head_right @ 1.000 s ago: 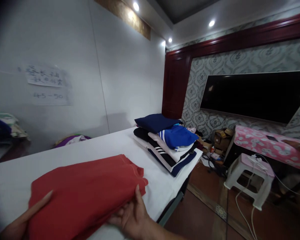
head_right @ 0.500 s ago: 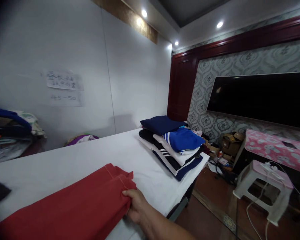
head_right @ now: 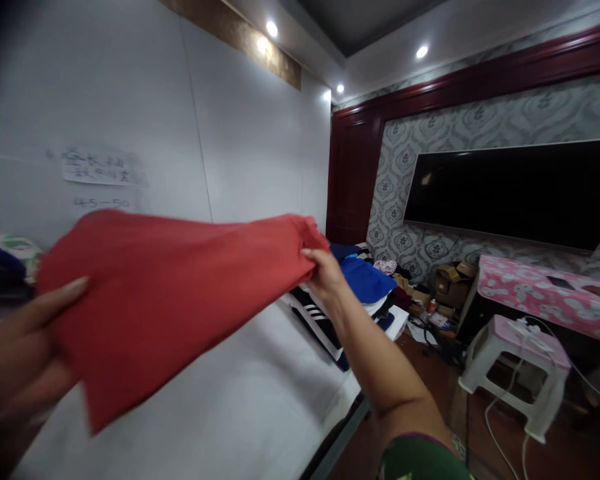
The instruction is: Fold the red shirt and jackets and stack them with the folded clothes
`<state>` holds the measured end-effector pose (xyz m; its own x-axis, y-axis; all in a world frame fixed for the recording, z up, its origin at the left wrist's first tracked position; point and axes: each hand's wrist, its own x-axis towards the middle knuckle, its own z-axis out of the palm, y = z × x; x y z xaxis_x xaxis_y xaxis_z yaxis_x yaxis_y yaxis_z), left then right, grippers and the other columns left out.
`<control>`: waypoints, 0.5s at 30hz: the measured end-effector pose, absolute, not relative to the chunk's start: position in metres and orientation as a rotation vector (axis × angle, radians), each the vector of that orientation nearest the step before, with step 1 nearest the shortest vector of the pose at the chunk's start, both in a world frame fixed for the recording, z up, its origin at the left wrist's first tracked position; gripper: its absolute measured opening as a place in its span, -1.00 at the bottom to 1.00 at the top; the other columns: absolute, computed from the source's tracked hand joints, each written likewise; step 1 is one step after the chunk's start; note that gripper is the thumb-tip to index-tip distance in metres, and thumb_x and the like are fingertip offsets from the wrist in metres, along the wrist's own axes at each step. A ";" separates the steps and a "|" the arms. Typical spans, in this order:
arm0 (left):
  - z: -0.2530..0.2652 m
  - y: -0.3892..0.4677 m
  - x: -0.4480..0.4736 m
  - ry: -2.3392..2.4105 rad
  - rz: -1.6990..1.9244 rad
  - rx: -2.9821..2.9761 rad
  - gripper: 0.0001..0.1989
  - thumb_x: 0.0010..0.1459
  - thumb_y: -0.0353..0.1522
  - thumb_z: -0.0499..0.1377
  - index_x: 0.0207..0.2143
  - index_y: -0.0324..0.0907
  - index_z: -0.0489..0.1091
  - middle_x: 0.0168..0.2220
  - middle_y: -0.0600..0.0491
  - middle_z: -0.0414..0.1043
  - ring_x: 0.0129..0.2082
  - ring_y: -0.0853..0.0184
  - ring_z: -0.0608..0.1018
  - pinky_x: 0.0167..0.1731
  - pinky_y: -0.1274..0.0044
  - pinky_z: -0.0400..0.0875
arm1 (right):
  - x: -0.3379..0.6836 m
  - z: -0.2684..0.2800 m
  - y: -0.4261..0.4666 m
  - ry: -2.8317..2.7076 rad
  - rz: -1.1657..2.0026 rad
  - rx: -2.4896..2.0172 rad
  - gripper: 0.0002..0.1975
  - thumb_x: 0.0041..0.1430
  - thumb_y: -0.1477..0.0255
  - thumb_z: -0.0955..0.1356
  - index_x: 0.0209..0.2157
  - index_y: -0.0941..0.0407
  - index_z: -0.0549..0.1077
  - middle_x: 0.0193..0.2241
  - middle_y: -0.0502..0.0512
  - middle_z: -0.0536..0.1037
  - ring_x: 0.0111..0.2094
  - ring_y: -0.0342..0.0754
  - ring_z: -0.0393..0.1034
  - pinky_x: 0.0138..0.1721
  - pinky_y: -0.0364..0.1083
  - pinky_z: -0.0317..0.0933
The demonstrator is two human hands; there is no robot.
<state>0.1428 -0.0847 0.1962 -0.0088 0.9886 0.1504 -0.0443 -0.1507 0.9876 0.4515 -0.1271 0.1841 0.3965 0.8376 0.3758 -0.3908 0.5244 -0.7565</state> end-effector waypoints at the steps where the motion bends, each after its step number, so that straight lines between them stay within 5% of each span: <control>1: 0.212 -0.076 0.170 0.849 1.316 1.310 -0.42 0.08 -0.13 0.06 0.16 -0.09 0.25 -0.02 0.14 0.48 -0.01 0.13 0.48 -0.08 0.36 0.47 | 0.477 0.199 -0.129 -0.837 0.767 -0.636 -0.81 -0.10 0.55 0.31 -0.34 0.16 0.44 -0.49 -0.04 0.54 -0.45 -0.17 0.44 -0.38 -0.21 0.34; 6: 0.229 -0.038 0.319 0.369 0.940 1.170 -0.45 0.17 -0.22 0.06 0.19 -0.22 0.16 0.05 -0.06 0.42 -0.01 0.24 0.48 -0.01 0.38 0.41 | 0.599 0.210 -0.146 -0.585 0.478 -0.899 -0.90 -0.02 0.51 0.32 -0.37 0.13 0.39 -0.50 -0.05 0.51 -0.46 -0.19 0.42 -0.41 -0.23 0.35; 10: 0.163 -0.047 0.409 0.657 0.560 1.027 -0.48 0.16 -0.19 0.11 0.14 -0.16 0.18 -0.01 -0.17 0.43 -0.12 0.20 0.55 -0.14 0.31 0.48 | 0.650 0.140 -0.164 -0.329 0.365 -1.207 -0.73 -0.11 0.47 0.41 -0.32 0.08 0.32 -0.53 -0.06 0.47 -0.50 -0.13 0.38 -0.49 -0.14 0.34; 15: 0.094 -0.069 0.442 0.681 0.507 1.053 -0.53 0.08 -0.17 0.20 -0.01 -0.19 0.27 -0.01 -0.21 0.41 -0.23 0.19 0.57 -0.25 0.29 0.50 | 0.674 0.065 -0.172 -0.305 0.265 -1.345 -0.57 -0.24 0.45 0.46 -0.28 0.03 0.26 -0.46 -0.11 0.42 -0.50 -0.16 0.34 -0.48 -0.13 0.32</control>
